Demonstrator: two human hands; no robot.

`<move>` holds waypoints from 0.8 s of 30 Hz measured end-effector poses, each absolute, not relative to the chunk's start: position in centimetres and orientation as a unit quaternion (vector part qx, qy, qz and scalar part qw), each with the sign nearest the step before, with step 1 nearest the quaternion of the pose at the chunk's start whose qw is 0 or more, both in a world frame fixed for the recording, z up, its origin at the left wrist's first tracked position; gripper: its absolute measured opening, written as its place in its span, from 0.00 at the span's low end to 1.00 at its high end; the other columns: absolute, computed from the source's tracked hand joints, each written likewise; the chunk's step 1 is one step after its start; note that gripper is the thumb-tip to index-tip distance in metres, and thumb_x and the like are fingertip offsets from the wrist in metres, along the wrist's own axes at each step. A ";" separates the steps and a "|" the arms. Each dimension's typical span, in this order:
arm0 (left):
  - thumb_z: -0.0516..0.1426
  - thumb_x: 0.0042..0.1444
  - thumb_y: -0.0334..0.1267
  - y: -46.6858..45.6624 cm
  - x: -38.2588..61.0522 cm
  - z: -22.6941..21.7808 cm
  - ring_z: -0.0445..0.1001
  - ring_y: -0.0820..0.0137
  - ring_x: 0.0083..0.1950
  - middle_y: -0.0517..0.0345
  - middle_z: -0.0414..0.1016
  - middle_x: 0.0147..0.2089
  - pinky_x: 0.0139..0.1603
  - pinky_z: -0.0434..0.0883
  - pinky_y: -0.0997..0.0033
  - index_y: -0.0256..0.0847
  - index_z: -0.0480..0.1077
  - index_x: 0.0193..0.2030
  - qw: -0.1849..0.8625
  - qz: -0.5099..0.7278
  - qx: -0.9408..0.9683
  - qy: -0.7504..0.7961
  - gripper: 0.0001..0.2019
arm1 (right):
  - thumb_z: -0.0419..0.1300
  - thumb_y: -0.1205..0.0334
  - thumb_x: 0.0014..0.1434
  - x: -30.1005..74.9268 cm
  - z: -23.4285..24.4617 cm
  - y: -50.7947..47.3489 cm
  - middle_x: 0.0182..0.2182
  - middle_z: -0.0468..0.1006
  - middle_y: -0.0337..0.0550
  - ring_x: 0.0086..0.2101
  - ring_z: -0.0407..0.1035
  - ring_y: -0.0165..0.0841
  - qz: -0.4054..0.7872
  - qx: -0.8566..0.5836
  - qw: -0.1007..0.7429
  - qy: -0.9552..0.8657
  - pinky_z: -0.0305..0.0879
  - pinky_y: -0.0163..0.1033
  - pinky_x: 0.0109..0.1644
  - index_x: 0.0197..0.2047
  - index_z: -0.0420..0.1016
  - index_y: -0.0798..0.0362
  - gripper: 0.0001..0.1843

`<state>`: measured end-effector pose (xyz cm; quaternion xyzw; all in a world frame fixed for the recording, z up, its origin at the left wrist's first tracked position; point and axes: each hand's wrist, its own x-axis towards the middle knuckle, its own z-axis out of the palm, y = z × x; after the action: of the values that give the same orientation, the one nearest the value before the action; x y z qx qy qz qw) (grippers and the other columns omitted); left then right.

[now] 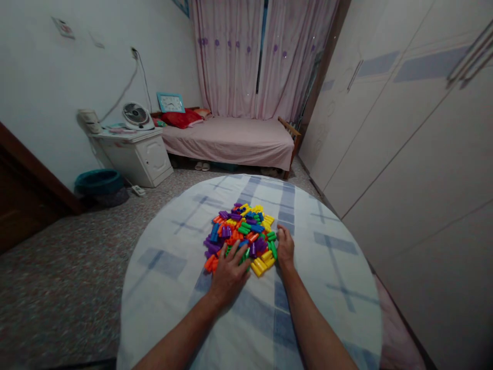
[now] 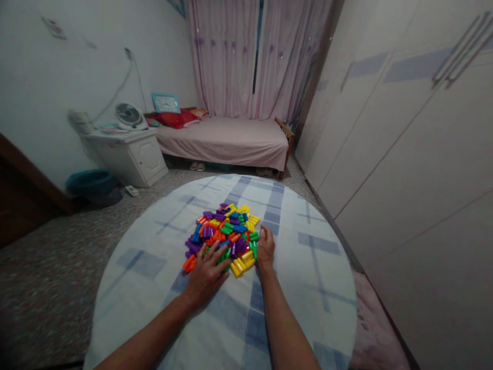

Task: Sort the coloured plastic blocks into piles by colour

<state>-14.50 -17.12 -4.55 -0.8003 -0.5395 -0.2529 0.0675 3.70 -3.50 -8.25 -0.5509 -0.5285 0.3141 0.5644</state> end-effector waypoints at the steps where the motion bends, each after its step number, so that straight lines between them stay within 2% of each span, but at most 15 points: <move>1: 0.56 0.56 0.36 -17.0 -14.5 -4.5 0.56 0.54 0.68 0.51 0.66 0.63 0.66 0.48 0.37 0.47 0.73 0.46 0.075 -0.252 -0.793 -0.550 0.11 | 0.46 0.44 0.59 3.7 -8.2 -3.8 0.49 0.75 0.53 0.50 0.67 0.40 0.304 -0.551 0.555 -0.543 0.60 0.47 0.57 0.50 0.72 0.58 0.29; 5: 0.57 0.55 0.39 -17.0 -14.6 -4.4 0.56 0.52 0.68 0.50 0.67 0.62 0.67 0.44 0.36 0.46 0.73 0.46 0.076 -0.243 -0.791 -0.556 0.12 | 0.45 0.49 0.61 4.8 -8.3 -6.4 0.51 0.73 0.53 0.51 0.66 0.40 0.218 -0.554 0.489 -0.638 0.60 0.48 0.57 0.54 0.69 0.56 0.27; 8: 0.56 0.56 0.44 -17.0 -15.5 -4.4 0.55 0.53 0.68 0.52 0.66 0.63 0.68 0.43 0.39 0.47 0.72 0.51 0.068 -0.274 -0.788 -0.547 0.16 | 0.46 0.52 0.63 7.0 -8.7 -8.8 0.56 0.70 0.55 0.59 0.58 0.45 0.097 -0.599 0.397 -0.689 0.51 0.55 0.62 0.58 0.67 0.55 0.26; 11: 0.52 0.60 0.42 -16.5 -17.0 -4.5 0.55 0.55 0.68 0.52 0.67 0.62 0.68 0.45 0.42 0.46 0.72 0.52 0.077 -0.344 -0.727 -0.589 0.15 | 0.45 0.54 0.64 9.2 -8.6 -10.0 0.60 0.66 0.57 0.62 0.52 0.49 0.016 -0.654 0.282 -0.702 0.43 0.58 0.64 0.59 0.67 0.58 0.26; 14: 0.50 0.61 0.41 -15.6 -18.6 -5.1 0.57 0.55 0.67 0.48 0.67 0.61 0.67 0.50 0.44 0.43 0.71 0.53 0.083 -0.392 -0.651 -0.644 0.16 | 0.46 0.56 0.64 10.5 -7.8 -9.7 0.64 0.60 0.55 0.63 0.50 0.48 0.001 -0.666 0.200 -0.718 0.42 0.55 0.64 0.63 0.63 0.58 0.27; 16: 0.49 0.62 0.42 -15.1 -19.5 -5.7 0.60 0.56 0.65 0.47 0.68 0.59 0.65 0.55 0.46 0.42 0.71 0.53 0.077 -0.417 -0.617 -0.663 0.17 | 0.45 0.58 0.65 10.7 -7.2 -9.2 0.64 0.61 0.53 0.64 0.51 0.45 0.006 -0.665 0.185 -0.724 0.43 0.53 0.65 0.63 0.63 0.58 0.26; 19: 0.46 0.63 0.42 -14.4 -20.3 -6.7 0.64 0.59 0.61 0.47 0.70 0.56 0.63 0.60 0.51 0.40 0.71 0.51 0.059 -0.454 -0.594 -0.661 0.18 | 0.43 0.60 0.66 9.9 -6.8 -8.9 0.60 0.67 0.51 0.61 0.57 0.40 0.038 -0.665 0.214 -0.714 0.47 0.49 0.64 0.59 0.68 0.56 0.24; 21: 0.45 0.63 0.43 -14.2 -20.6 -7.1 0.65 0.60 0.60 0.47 0.70 0.55 0.63 0.61 0.52 0.40 0.72 0.50 0.043 -0.469 -0.594 -0.653 0.18 | 0.45 0.57 0.66 8.7 -6.9 -9.4 0.58 0.70 0.49 0.60 0.59 0.39 0.067 -0.643 0.239 -0.725 0.48 0.49 0.64 0.57 0.70 0.52 0.22; 24: 0.45 0.63 0.43 -14.1 -20.8 -7.4 0.66 0.61 0.58 0.47 0.70 0.54 0.62 0.62 0.53 0.39 0.72 0.49 0.019 -0.481 -0.588 -0.650 0.19 | 0.53 0.52 0.62 6.7 -7.2 -10.3 0.58 0.69 0.48 0.60 0.58 0.42 0.091 -0.577 0.264 -0.767 0.47 0.53 0.65 0.57 0.70 0.51 0.22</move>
<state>-20.82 -14.09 -7.37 -0.5875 -0.6503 -0.4812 0.0191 6.68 -10.28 -7.18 -0.5773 -0.7673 0.0910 0.2640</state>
